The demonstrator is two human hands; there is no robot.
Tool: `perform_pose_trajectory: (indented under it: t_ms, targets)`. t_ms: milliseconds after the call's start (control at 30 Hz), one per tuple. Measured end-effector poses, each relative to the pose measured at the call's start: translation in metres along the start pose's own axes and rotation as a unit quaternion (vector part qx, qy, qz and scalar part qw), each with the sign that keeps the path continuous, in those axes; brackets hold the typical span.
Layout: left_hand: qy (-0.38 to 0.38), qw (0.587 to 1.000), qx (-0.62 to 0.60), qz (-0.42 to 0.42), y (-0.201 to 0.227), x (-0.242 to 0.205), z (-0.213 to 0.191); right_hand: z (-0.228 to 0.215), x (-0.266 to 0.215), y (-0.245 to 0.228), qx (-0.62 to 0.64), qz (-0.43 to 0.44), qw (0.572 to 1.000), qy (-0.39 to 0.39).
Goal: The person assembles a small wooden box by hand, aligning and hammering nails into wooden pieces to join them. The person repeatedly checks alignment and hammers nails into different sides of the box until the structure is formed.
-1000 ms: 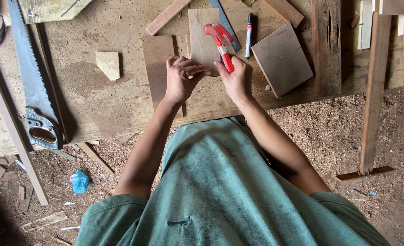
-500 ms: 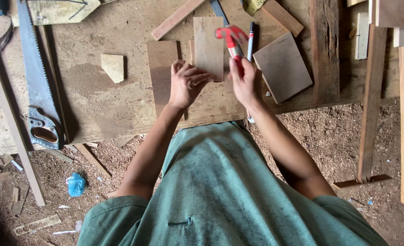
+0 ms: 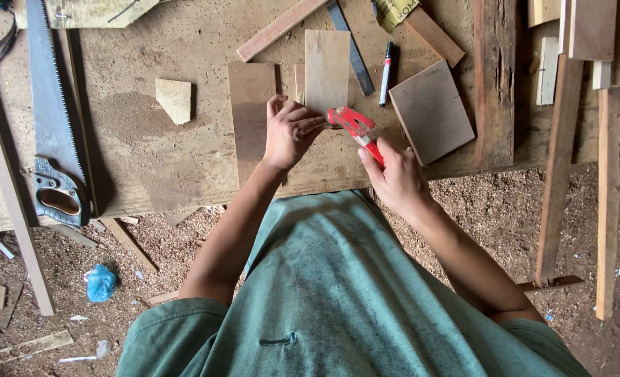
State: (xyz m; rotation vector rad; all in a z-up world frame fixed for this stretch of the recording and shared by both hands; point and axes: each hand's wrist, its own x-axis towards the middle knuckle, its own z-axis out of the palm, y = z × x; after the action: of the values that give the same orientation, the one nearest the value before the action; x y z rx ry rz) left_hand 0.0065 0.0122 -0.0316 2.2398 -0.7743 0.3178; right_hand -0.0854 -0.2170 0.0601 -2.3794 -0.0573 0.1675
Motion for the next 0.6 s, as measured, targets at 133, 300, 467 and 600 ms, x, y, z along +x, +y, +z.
perform_pose_trajectory:
  t_ms: [133,300,467,600]
  targets:
    - [0.001,1.000,0.001,0.000,-0.001,-0.003,0.001,-0.002,0.001,0.000,-0.009,0.012,1.000,-0.012]
    - [0.002,1.000,0.003,-0.002,-0.002,-0.004,0.002,-0.001,-0.006,0.004,0.018,-0.095,0.990,0.101]
    - [-0.005,1.000,0.010,-0.007,-0.001,-0.002,0.002,0.018,0.001,0.018,-0.005,-0.002,1.000,-0.004]
    - [-0.004,1.000,0.008,-0.012,-0.003,-0.003,0.001,0.018,-0.007,0.015,0.024,-0.043,0.997,0.058]
